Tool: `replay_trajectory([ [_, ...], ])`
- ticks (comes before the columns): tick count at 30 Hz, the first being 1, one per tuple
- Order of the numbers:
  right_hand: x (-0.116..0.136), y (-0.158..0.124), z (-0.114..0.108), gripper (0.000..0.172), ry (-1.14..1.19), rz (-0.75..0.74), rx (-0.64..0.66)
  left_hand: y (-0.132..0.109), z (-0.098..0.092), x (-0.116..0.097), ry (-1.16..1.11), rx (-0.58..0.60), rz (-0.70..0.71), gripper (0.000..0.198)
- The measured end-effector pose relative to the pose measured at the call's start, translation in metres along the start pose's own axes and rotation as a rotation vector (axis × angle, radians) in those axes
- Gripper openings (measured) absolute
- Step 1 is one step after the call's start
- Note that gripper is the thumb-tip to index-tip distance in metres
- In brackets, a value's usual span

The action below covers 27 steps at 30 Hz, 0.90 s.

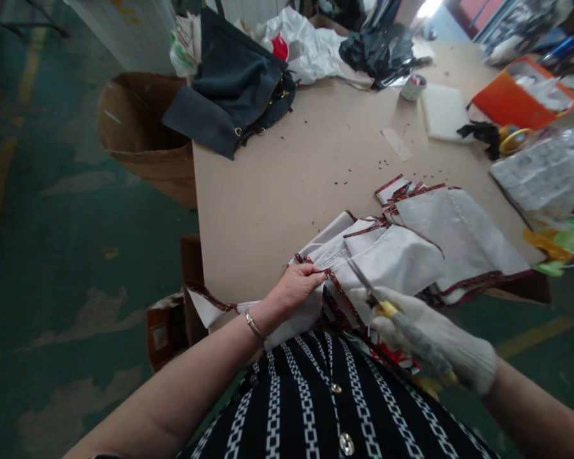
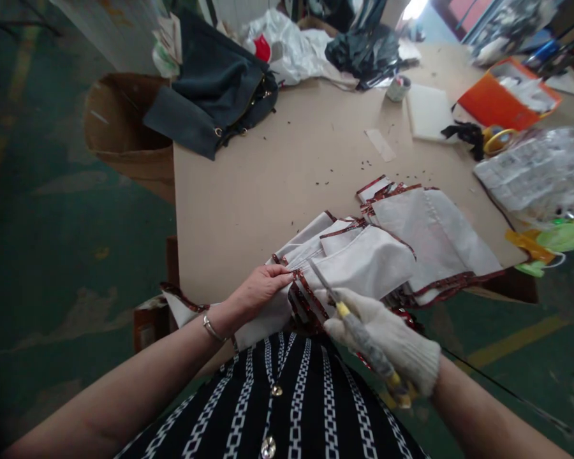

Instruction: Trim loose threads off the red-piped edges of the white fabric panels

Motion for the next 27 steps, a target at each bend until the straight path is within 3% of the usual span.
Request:
replay_trajectory([
  [2, -0.019, -0.002, 0.027, 0.044, 0.005, 0.015, 0.119, 0.0, 0.001, 0.003, -0.042, -0.01, -0.008, 0.014],
  [4, -0.034, -0.001, 0.038, 0.042, -0.005, 0.021, 0.143, 0.0, 0.001, 0.005, -0.079, -0.022, -0.028, 0.013],
  [9, -0.047, 0.006, 0.044, 0.038, 0.021, 0.059, 0.147, -0.002, 0.003, 0.007, -0.138, -0.025, -0.05, 0.013],
  [15, -0.058, 0.017, 0.056, 0.046, 0.175, 0.12, 0.142, -0.005, 0.004, 0.01, -0.133, -0.048, -0.052, 0.011],
  [20, -0.063, 0.027, 0.061, 0.047, 0.138, 0.026, 0.068, -0.005, 0.005, 0.012, -0.137, -0.051, -0.045, 0.011],
  [27, -0.057, 0.022, 0.058, 0.044, 0.163, 0.017, 0.044, -0.006, 0.005, 0.017, -0.109, -0.025, -0.029, 0.011],
])
Point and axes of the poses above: each hand's wrist, its own y-axis towards the middle knuckle, its own z-axis out of the palm, x = y × z, the point moved 6 cm from there along y, towards the middle knuckle, and after that the axes turned 6 degrees about -z, right-handed, at the moved point
